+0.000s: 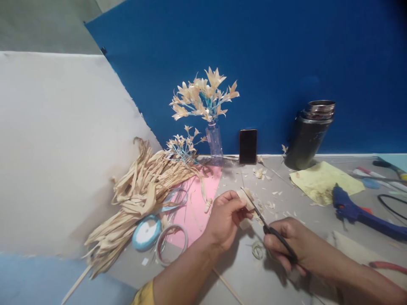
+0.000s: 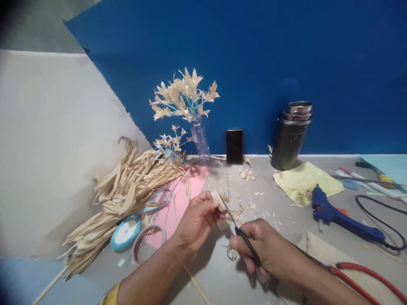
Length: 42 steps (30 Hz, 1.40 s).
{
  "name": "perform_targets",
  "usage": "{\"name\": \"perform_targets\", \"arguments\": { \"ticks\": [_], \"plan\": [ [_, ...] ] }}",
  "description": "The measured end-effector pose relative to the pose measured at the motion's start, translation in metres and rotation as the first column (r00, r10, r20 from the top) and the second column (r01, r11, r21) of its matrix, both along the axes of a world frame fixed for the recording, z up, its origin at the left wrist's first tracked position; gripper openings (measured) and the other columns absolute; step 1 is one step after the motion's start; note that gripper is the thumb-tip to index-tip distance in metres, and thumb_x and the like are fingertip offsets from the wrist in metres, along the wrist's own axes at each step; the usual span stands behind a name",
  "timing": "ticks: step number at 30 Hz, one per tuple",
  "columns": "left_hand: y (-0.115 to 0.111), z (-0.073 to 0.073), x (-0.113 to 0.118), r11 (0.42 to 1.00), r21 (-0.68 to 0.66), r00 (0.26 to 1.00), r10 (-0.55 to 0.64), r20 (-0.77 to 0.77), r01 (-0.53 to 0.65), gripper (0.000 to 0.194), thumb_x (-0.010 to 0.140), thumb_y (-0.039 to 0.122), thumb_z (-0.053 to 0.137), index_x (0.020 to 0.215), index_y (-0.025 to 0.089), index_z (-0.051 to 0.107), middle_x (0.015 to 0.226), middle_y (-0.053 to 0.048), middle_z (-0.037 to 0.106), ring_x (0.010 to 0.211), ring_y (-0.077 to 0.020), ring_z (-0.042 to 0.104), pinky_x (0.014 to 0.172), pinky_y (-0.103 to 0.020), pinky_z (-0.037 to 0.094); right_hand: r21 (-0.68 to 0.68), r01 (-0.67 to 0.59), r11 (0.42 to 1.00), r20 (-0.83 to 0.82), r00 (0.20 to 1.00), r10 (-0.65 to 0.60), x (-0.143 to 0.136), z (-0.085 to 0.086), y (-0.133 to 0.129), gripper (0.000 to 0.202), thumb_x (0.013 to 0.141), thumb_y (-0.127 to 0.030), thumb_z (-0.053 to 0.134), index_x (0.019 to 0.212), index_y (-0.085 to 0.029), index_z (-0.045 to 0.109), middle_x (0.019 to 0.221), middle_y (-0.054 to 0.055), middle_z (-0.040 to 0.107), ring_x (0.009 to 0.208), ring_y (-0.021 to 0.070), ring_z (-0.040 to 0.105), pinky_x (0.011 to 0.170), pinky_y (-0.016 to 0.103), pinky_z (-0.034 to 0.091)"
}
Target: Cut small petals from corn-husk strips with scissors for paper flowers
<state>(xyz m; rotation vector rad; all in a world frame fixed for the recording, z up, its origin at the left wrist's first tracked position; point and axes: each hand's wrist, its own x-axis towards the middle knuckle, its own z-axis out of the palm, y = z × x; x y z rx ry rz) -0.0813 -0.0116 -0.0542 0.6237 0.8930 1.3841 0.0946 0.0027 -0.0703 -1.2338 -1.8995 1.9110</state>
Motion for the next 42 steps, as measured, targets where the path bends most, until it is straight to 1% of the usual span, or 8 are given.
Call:
{"name": "perform_targets", "arguments": {
  "ticks": [5, 11, 14, 21, 26, 28, 37, 42],
  "plan": [
    [-0.002, 0.000, -0.001, 0.999, -0.039, 1.000, -0.017, -0.013, 0.017, 0.021, 0.065, 0.018, 0.072, 0.064, 0.016, 0.051, 0.065, -0.003, 0.065, 0.062, -0.0129, 0.059, 0.062, -0.025, 0.045, 0.013, 0.056, 0.998, -0.053, 0.997, -0.055, -0.002, -0.002, 0.002, 0.047, 0.079, -0.057, 0.059, 0.056, -0.019, 0.048, 0.045, -0.002, 0.051, 0.035, 0.0052, 0.035, 0.037, 0.020, 0.024],
    [-0.007, -0.009, 0.008, 0.988, -0.100, 0.993, -0.116, 0.026, 0.118, 0.026, 0.065, 0.022, 0.079, 0.068, 0.015, 0.054, 0.060, 0.001, 0.059, 0.056, -0.0082, 0.053, 0.057, -0.021, 0.039, 0.133, 0.419, 0.898, -0.278, 0.886, -0.372, -0.001, 0.005, 0.007, 0.038, 0.068, -0.043, 0.078, 0.090, -0.019, 0.059, 0.071, -0.001, 0.062, 0.061, 0.0132, 0.054, 0.055, 0.023, 0.044],
    [-0.009, -0.014, 0.013, 0.967, -0.150, 0.977, -0.196, 0.086, 0.208, 0.029, 0.063, 0.024, 0.082, 0.071, 0.015, 0.055, 0.064, 0.000, 0.060, 0.055, -0.0084, 0.053, 0.055, -0.020, 0.039, 0.115, 0.475, 0.873, -0.297, 0.855, -0.426, 0.000, 0.010, 0.006, 0.038, 0.066, -0.042, 0.079, 0.087, -0.019, 0.058, 0.071, -0.001, 0.061, 0.062, 0.0152, 0.056, 0.058, 0.026, 0.046],
    [-0.011, -0.010, 0.012, 0.950, -0.147, 0.957, -0.285, -0.052, 0.275, 0.030, 0.066, 0.033, 0.081, 0.069, 0.014, 0.058, 0.061, -0.001, 0.058, 0.055, -0.0100, 0.055, 0.055, -0.022, 0.039, 0.108, 0.378, 0.920, -0.273, 0.901, -0.338, 0.005, 0.016, 0.006, 0.029, 0.066, -0.035, 0.078, 0.080, -0.020, 0.058, 0.065, -0.001, 0.059, 0.058, 0.0154, 0.054, 0.054, 0.026, 0.043],
    [-0.012, -0.012, 0.012, 0.967, -0.162, 0.978, -0.205, -0.035, 0.197, 0.030, 0.062, 0.028, 0.084, 0.074, 0.015, 0.061, 0.064, 0.000, 0.061, 0.054, -0.0087, 0.055, 0.054, -0.021, 0.037, 0.153, 0.533, 0.832, -0.275, 0.832, -0.482, 0.009, 0.014, 0.012, 0.032, 0.070, -0.040, 0.075, 0.090, -0.018, 0.061, 0.066, -0.003, 0.055, 0.056, 0.0129, 0.048, 0.053, 0.025, 0.041],
    [-0.012, -0.014, 0.013, 0.970, -0.159, 0.982, -0.189, 0.000, 0.186, 0.030, 0.061, 0.027, 0.085, 0.074, 0.015, 0.060, 0.064, 0.000, 0.061, 0.054, -0.0079, 0.054, 0.054, -0.020, 0.037, 0.154, 0.536, 0.830, -0.283, 0.829, -0.483, 0.009, 0.012, 0.013, 0.035, 0.072, -0.041, 0.074, 0.094, -0.018, 0.061, 0.070, -0.001, 0.058, 0.059, 0.0138, 0.051, 0.055, 0.025, 0.042],
    [-0.015, -0.016, 0.014, 0.967, -0.060, 0.948, -0.256, -0.189, 0.249, 0.032, 0.065, 0.037, 0.084, 0.068, 0.014, 0.062, 0.058, -0.001, 0.056, 0.052, -0.0077, 0.048, 0.054, -0.022, 0.034, 0.113, 0.387, 0.915, -0.276, 0.897, -0.345, 0.008, 0.014, 0.008, 0.030, 0.069, -0.037, 0.075, 0.086, -0.018, 0.058, 0.064, -0.005, 0.053, 0.055, 0.0109, 0.045, 0.051, 0.023, 0.037],
    [-0.016, -0.015, 0.016, 0.939, -0.099, 0.943, -0.333, -0.015, 0.330, 0.034, 0.062, 0.033, 0.087, 0.069, 0.013, 0.061, 0.062, -0.002, 0.060, 0.057, -0.0091, 0.055, 0.059, -0.022, 0.039, -0.058, 0.269, 0.961, -0.348, 0.897, -0.272, 0.011, 0.018, 0.011, 0.032, 0.068, -0.039, 0.077, 0.082, -0.018, 0.058, 0.061, -0.003, 0.053, 0.053, 0.0105, 0.043, 0.048, 0.023, 0.030]
  ]
}}
